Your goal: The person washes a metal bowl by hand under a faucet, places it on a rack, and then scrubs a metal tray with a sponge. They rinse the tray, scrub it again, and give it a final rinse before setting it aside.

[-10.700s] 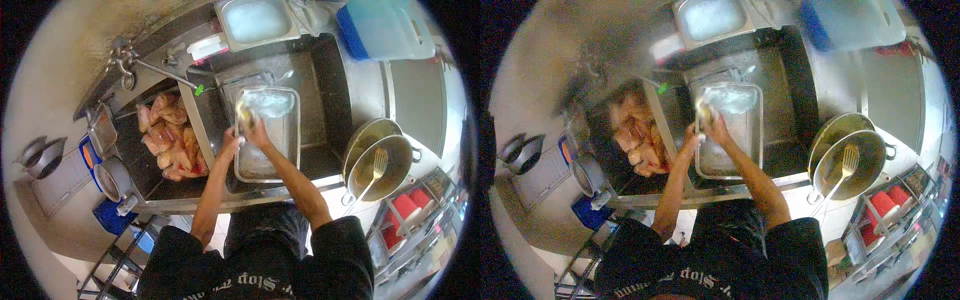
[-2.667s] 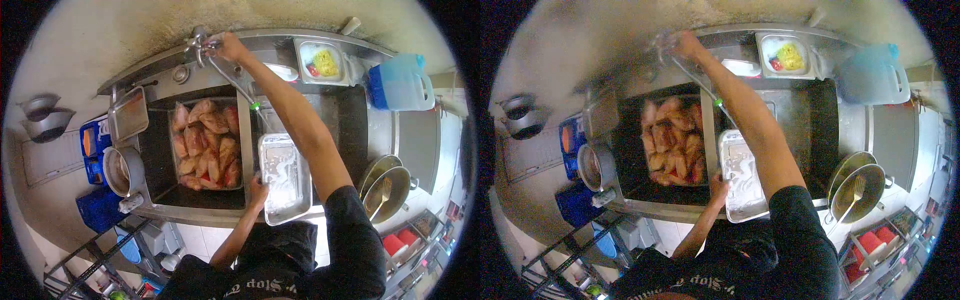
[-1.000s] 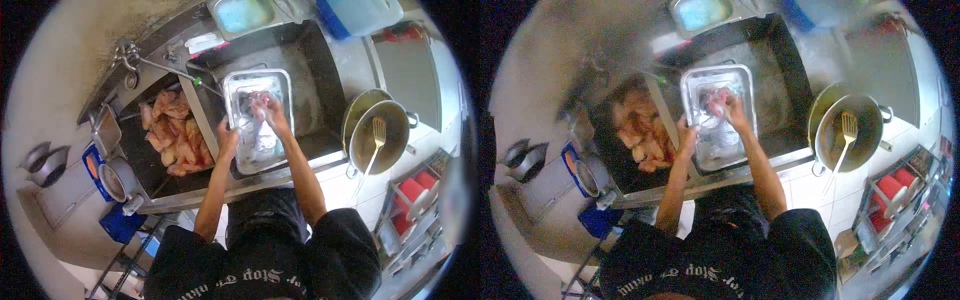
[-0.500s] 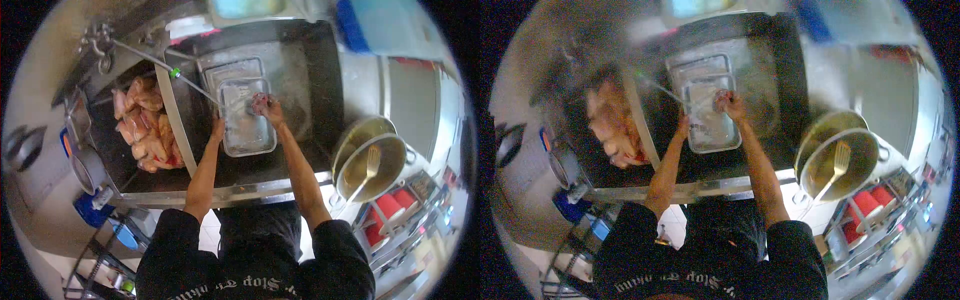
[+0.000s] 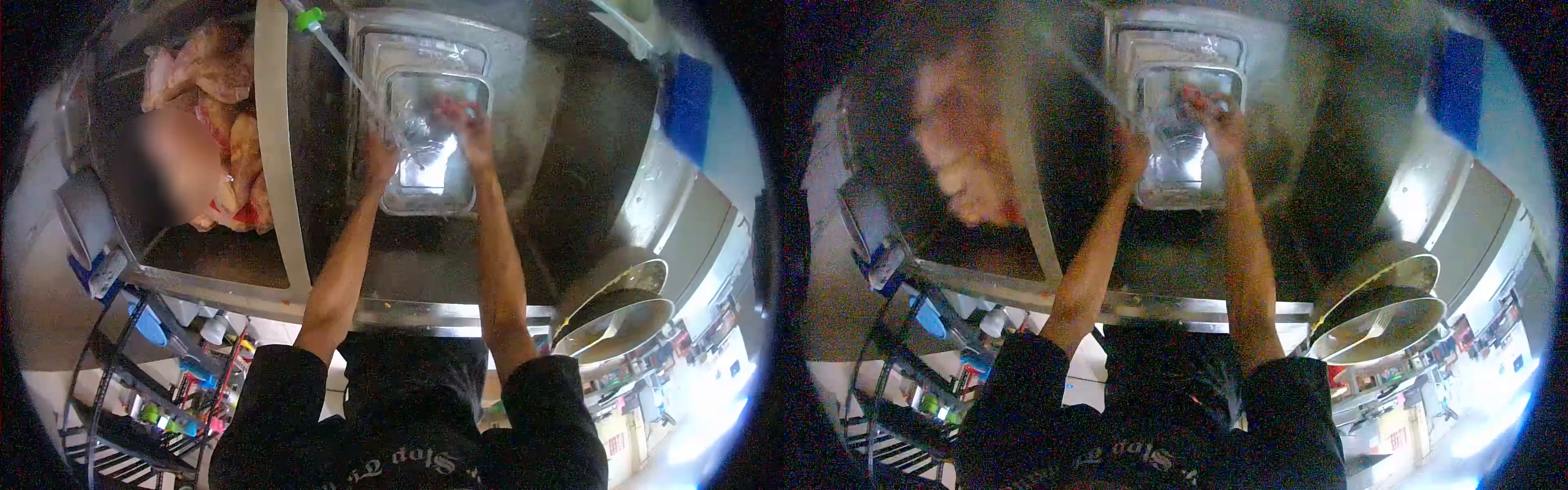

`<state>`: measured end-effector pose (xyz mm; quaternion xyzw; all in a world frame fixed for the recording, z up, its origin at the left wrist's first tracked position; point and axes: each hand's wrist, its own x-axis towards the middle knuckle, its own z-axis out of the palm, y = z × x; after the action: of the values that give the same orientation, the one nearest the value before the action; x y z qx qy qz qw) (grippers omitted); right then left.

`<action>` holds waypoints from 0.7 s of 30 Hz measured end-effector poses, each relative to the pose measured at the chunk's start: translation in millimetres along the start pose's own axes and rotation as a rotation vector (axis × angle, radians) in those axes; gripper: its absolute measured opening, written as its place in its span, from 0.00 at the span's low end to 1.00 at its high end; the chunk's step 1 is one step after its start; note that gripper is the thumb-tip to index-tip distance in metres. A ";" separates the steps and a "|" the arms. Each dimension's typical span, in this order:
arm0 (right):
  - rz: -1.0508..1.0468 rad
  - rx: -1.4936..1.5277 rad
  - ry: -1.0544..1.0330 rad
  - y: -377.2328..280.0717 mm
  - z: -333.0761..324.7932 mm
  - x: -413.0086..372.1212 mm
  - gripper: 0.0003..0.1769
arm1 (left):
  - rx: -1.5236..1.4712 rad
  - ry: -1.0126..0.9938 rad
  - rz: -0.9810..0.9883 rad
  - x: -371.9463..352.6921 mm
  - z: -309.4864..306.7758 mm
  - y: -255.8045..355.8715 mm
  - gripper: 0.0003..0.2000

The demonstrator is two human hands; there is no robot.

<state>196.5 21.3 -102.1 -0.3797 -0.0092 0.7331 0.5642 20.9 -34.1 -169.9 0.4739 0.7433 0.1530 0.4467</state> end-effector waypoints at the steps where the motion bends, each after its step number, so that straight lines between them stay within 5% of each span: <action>1: -0.276 -0.451 0.002 20.9 -61.6 10.9 0.18 | 0.216 -0.199 -0.161 6.5 1.0 -7.6 0.26; 2: -0.277 -0.461 -0.006 17.3 -59.4 8.9 0.18 | 0.204 -0.193 -0.160 5.8 -5.3 0.5 0.26; 4: -0.321 -1.046 -0.057 14.3 -49.3 0.6 0.16 | 0.125 0.308 0.141 4.4 -27.6 34.1 0.25; 5: -0.301 -1.374 0.024 12.2 -42.2 3.7 0.15 | 0.121 0.309 0.138 10.5 -37.3 49.3 0.25; 7: -0.451 -1.356 0.001 6.0 -0.1 17.1 0.15 | 0.260 0.502 0.356 23.6 -52.5 71.7 0.26; 8: -0.600 -1.329 -0.012 10.7 9.8 21.9 0.14 | 0.268 0.491 0.347 27.9 -52.5 72.0 0.26; 10: -0.570 -1.155 0.087 40.5 -0.8 25.2 0.12 | -0.188 0.382 0.398 40.8 -48.6 68.7 0.29; 12: -0.511 -1.025 -0.103 65.4 11.4 1.3 0.12 | -0.114 0.437 0.488 58.1 -21.4 35.4 0.30; 13: -0.867 -1.882 -0.314 59.5 13.6 -4.0 0.14 | -0.046 0.501 0.576 60.3 -14.6 20.8 0.31; 16: -0.748 -1.904 -0.049 54.2 -19.3 16.4 0.16 | 0.093 0.348 0.536 51.1 -39.4 37.4 0.32; 17: -0.726 -1.848 -0.020 42.2 -11.8 21.0 0.18 | -0.099 0.371 0.550 52.7 -34.9 34.2 0.29; 21: -0.790 -1.726 -0.083 23.2 9.0 11.0 0.20 | -0.012 0.385 0.492 45.2 -42.1 47.9 0.26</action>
<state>171.5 25.8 -111.9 -0.6086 -0.6956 0.2422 0.2951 7.1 36.3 -138.8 0.5993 0.6762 0.3477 0.2502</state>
